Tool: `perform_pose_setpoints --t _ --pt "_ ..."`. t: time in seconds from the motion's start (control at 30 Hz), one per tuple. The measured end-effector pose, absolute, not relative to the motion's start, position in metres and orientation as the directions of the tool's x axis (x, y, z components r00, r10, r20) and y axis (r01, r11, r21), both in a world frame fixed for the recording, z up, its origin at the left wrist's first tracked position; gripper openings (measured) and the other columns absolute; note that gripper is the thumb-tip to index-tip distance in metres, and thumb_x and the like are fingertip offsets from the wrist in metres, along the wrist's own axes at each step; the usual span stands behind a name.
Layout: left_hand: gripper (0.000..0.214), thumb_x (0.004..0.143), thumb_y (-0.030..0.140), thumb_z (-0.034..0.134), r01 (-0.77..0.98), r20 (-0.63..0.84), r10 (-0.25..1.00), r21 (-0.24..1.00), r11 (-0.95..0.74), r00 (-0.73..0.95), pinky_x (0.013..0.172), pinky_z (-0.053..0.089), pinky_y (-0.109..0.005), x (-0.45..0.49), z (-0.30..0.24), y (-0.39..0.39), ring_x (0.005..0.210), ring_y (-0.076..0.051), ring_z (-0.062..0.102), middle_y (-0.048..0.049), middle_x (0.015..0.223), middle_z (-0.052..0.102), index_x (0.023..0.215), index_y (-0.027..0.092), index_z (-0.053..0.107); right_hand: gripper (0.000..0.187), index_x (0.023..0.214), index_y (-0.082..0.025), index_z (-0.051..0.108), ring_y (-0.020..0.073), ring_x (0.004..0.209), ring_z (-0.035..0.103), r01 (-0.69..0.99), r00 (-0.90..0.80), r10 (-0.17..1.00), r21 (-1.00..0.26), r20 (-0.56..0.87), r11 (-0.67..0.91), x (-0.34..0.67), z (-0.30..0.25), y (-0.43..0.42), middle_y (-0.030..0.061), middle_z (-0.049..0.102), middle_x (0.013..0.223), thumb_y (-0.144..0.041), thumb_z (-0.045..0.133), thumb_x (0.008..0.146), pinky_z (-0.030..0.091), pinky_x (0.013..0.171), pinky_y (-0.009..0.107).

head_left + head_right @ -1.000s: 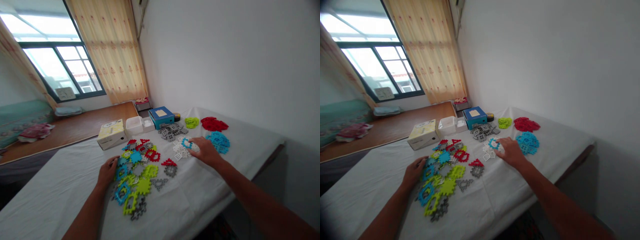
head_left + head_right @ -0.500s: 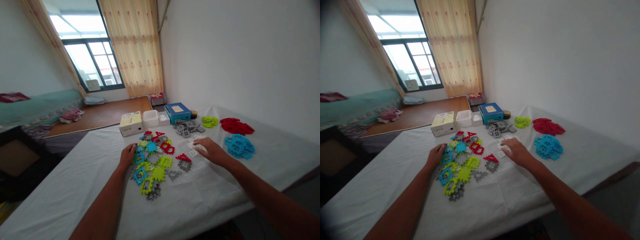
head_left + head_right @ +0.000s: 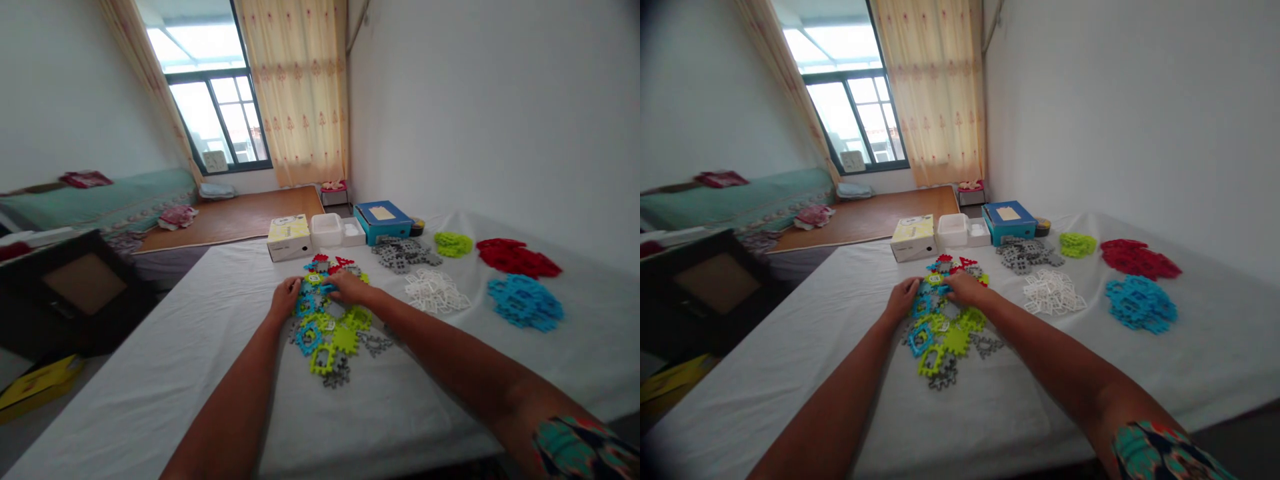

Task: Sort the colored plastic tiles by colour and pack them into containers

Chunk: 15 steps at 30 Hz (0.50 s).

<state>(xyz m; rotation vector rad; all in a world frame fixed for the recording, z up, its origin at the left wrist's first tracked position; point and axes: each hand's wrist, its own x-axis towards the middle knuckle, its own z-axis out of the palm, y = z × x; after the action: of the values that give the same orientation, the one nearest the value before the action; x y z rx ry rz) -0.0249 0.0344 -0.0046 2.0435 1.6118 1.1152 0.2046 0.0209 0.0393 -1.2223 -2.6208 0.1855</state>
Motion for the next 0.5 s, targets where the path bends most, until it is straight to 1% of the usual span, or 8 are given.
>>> perform_pose_setpoints --t 0.07,0.13,0.2,0.27,0.33,0.43,0.5 --pt "0.044 0.088 0.042 0.041 0.678 0.384 0.921 0.659 -0.326 0.069 0.089 0.050 -0.034 -0.024 -0.004 0.035 0.096 -0.023 0.066 -0.0101 0.103 0.073 0.103 0.014 0.072 0.027 0.113 -0.022 0.070 0.0236 0.101 0.061 0.725 -0.626 0.757 -0.217 0.190 0.654 0.204 0.042 0.013 0.0081 0.071 0.105 -0.023 0.059 0.088 0.045 0.088 0.033" --pt "0.044 0.087 0.042 0.041 0.680 0.384 0.920 0.656 -0.329 0.074 0.089 0.050 -0.035 -0.024 -0.002 0.035 0.096 -0.023 0.067 -0.0102 0.103 0.073 0.103 0.015 0.072 0.025 0.112 -0.023 0.070 0.0227 0.103 0.059 0.705 -0.637 0.734 -0.206 0.236 0.678 0.207 0.047 0.001 0.0082 0.070 0.107 -0.022 0.055 0.091 0.044 0.090 0.034" --pt "0.045 0.086 0.044 0.041 0.688 0.382 0.921 0.647 -0.327 0.078 0.089 0.050 -0.035 -0.025 -0.001 0.034 0.095 -0.023 0.067 -0.0095 0.103 0.074 0.103 0.016 0.072 0.024 0.109 -0.022 0.070 0.0226 0.106 0.057 0.700 -0.629 0.720 -0.190 0.293 0.688 0.215 0.054 -0.013 0.0103 0.068 0.108 -0.020 0.054 0.092 0.042 0.093 0.035" --pt "0.046 0.086 0.046 0.040 0.701 0.382 0.921 0.635 -0.325 0.081 0.089 0.050 -0.035 -0.026 0.001 0.033 0.095 -0.023 0.067 -0.0089 0.103 0.074 0.103 0.016 0.072 0.023 0.108 -0.019 0.069 0.0227 0.107 0.056 0.713 -0.586 0.730 -0.205 0.350 0.671 0.232 0.061 -0.029 0.0120 0.066 0.108 -0.017 0.054 0.090 0.042 0.094 0.035" --pt "0.048 0.085 0.047 0.040 0.714 0.379 0.922 0.622 -0.321 0.084 0.090 0.050 -0.035 -0.027 0.001 0.033 0.097 -0.023 0.067 -0.0090 0.104 0.074 0.104 0.016 0.072 0.026 0.114 -0.018 0.065 0.0222 0.104 0.059 0.740 -0.495 0.777 -0.279 0.388 0.612 0.260 0.065 -0.046 0.0113 0.067 0.107 -0.018 0.057 0.089 0.044 0.090 0.033" --pt "0.049 0.084 0.049 0.041 0.735 0.366 0.927 0.607 -0.302 0.079 0.090 0.051 -0.035 -0.029 0.002 0.034 0.097 -0.024 0.067 -0.0086 0.105 0.074 0.105 0.017 0.071 0.038 0.125 -0.020 0.057 0.0215 0.092 0.065 0.802 -0.260 0.881 -0.419 0.396 0.425 0.320 0.063 -0.070 0.0074 0.071 0.102 -0.025 0.061 0.087 0.048 0.082 0.031" --pt "0.049 0.082 0.049 0.042 0.743 0.358 0.930 0.602 -0.293 0.077 0.089 0.052 -0.035 -0.029 0.001 0.035 0.095 -0.025 0.067 -0.0082 0.105 0.074 0.105 0.017 0.071 0.033 0.122 -0.022 0.059 0.0214 0.091 0.067 0.841 -0.086 0.901 -0.453 0.426 0.295 0.369 0.057 -0.082 0.0065 0.072 0.101 -0.027 0.055 0.090 0.049 0.081 0.032"
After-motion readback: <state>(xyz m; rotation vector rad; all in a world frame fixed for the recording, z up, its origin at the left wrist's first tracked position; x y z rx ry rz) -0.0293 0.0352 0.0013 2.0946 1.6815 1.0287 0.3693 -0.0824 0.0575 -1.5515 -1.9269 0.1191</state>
